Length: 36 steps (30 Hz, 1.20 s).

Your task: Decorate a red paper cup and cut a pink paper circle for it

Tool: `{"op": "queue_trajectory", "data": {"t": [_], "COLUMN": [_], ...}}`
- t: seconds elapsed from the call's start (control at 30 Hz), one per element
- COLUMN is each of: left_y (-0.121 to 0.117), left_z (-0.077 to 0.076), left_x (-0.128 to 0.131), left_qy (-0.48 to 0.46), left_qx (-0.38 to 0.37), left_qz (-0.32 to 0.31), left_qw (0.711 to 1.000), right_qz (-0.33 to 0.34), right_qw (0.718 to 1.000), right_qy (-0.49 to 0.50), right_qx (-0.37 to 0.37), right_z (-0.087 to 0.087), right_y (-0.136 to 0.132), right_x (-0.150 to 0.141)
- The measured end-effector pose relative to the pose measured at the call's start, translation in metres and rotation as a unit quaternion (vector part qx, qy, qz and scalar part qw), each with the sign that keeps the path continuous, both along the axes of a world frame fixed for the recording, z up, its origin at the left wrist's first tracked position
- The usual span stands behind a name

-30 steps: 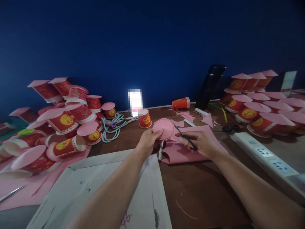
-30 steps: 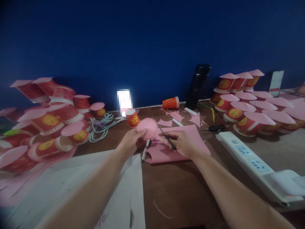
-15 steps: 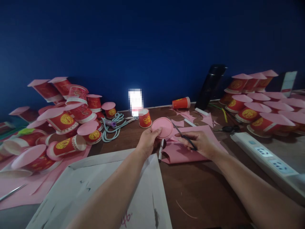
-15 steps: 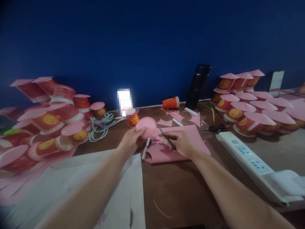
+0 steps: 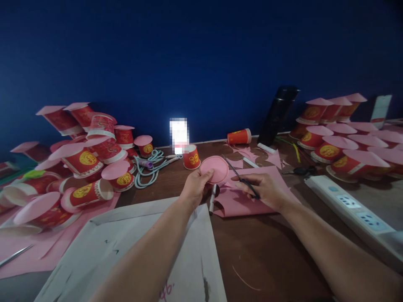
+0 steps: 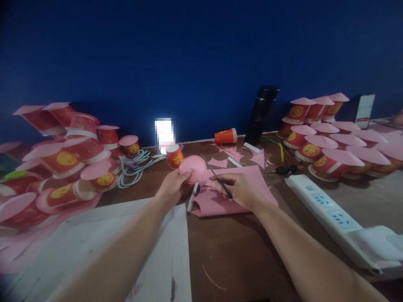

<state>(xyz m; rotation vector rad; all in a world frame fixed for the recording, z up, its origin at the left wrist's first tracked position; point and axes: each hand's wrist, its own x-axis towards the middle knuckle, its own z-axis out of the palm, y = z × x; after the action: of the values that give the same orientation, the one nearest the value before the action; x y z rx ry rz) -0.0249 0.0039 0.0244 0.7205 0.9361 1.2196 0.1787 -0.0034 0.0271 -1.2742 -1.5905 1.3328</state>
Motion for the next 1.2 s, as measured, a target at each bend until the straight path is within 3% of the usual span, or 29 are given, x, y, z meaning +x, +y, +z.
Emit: {"op": "queue_trajectory", "data": {"t": [0.53, 1.2], "left_y": [0.0007, -0.0008], "left_z": [-0.0029, 0.0004], "left_x": [-0.0023, -0.0019], "left_qy": [0.015, 0.002], "left_qx": [0.018, 0.003], "left_qz": [-0.047, -0.025], "left_qw": [0.999, 1.000], "right_qz": [0.001, 0.018], "right_qw": [0.999, 1.000], "right_qy": [0.022, -0.006], "right_qx": [-0.027, 0.019], "right_z": [0.0018, -0.0029], "right_y": [-0.0012, 0.0007], "right_x": [-0.0014, 0.0027]}}
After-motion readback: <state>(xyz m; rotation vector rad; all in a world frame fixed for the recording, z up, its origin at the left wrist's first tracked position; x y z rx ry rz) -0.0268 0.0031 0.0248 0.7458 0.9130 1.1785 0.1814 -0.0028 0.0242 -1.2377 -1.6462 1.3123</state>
